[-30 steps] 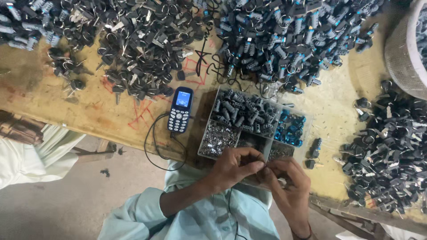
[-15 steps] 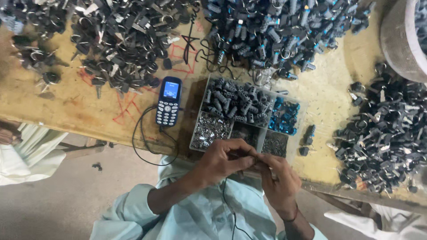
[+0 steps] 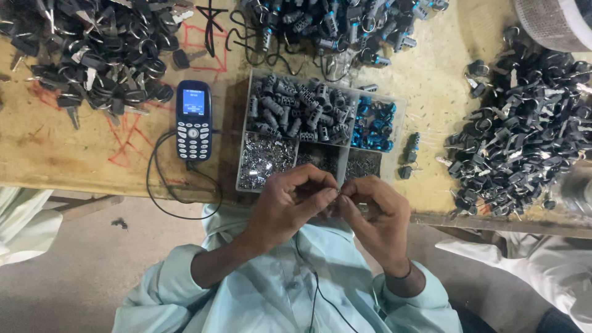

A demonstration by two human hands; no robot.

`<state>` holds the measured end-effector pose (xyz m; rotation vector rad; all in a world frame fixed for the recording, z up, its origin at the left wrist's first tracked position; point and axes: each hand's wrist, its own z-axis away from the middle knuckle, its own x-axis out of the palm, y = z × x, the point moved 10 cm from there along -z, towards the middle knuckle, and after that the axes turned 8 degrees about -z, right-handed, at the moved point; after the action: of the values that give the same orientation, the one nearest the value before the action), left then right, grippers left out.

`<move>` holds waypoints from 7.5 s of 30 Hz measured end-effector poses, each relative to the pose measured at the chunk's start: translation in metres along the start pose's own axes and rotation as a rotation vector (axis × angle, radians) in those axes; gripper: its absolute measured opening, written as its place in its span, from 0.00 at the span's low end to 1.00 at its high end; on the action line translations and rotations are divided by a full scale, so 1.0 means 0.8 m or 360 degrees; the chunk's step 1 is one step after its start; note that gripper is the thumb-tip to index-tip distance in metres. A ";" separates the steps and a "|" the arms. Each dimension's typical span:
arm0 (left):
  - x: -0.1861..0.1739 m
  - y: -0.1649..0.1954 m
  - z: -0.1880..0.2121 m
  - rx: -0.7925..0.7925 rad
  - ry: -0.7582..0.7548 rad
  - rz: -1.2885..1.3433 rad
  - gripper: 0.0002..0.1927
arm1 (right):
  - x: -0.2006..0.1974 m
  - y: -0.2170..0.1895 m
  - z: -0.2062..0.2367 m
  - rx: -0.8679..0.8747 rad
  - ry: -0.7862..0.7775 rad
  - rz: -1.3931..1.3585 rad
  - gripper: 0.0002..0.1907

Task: The person sits at a workbench assembling small key and lock components by hand. They pick grey plastic key heads and metal parts from piles, press the parts together, and place finished assemblies into a compartment box, repeating the cycle continuously.

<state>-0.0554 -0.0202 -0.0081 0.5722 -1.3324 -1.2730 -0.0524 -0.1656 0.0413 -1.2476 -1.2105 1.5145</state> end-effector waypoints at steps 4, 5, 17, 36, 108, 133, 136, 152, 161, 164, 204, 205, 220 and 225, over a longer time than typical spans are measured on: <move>0.003 -0.010 -0.002 -0.0089 -0.0015 0.0138 0.09 | 0.005 0.001 -0.006 0.0032 -0.0091 -0.0247 0.07; 0.004 -0.011 -0.003 -0.0091 -0.0027 0.0154 0.09 | 0.005 -0.001 -0.007 0.0023 -0.0114 -0.0213 0.07; -0.002 0.033 0.003 0.0192 0.0085 -0.0340 0.07 | 0.005 -0.040 -0.007 -0.0410 -0.0099 0.0380 0.10; 0.004 -0.029 0.005 -0.0357 -0.0284 -0.0011 0.11 | 0.000 0.018 -0.026 0.0178 -0.0232 -0.0279 0.18; -0.014 -0.005 0.002 -0.0211 0.0108 -0.0422 0.10 | 0.023 -0.058 0.002 -0.0726 -0.0414 0.0956 0.30; 0.006 0.025 0.005 0.0499 -0.0005 -0.0561 0.09 | -0.055 0.016 -0.144 -0.0275 -0.0048 0.1428 0.04; 0.002 0.020 0.004 0.0467 -0.0013 -0.0595 0.09 | -0.053 0.029 -0.138 -0.0224 -0.0113 0.1406 0.05; 0.026 0.068 0.026 0.1183 -0.0098 -0.1435 0.18 | -0.012 0.026 -0.020 0.0593 -0.0465 -0.0543 0.15; 0.037 0.081 0.033 0.1295 -0.0174 -0.1621 0.15 | -0.012 0.018 -0.016 0.0447 -0.0523 -0.0499 0.12; 0.038 0.085 0.038 0.1337 -0.0151 -0.1684 0.13 | -0.010 0.024 -0.016 0.0535 -0.0439 -0.0660 0.10; 0.021 0.081 0.034 0.1194 0.0164 -0.1205 0.21 | -0.147 0.060 0.004 0.0245 0.0523 -0.0761 0.15; 0.025 0.081 0.035 0.1198 0.0157 -0.1238 0.22 | -0.140 0.041 0.009 0.0072 0.0564 -0.0784 0.14; -0.004 0.032 0.023 0.0467 0.0291 -0.0763 0.16 | 0.008 -0.022 0.033 -0.0792 -0.0105 0.0629 0.38; 0.007 0.014 0.014 0.0216 0.0180 -0.0545 0.10 | 0.030 -0.074 -0.027 -0.0244 -0.0486 0.0827 0.40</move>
<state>-0.0633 -0.0180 0.0071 0.9864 -1.2681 -1.4066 -0.0346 -0.1267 0.0930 -1.5568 -1.2740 2.0803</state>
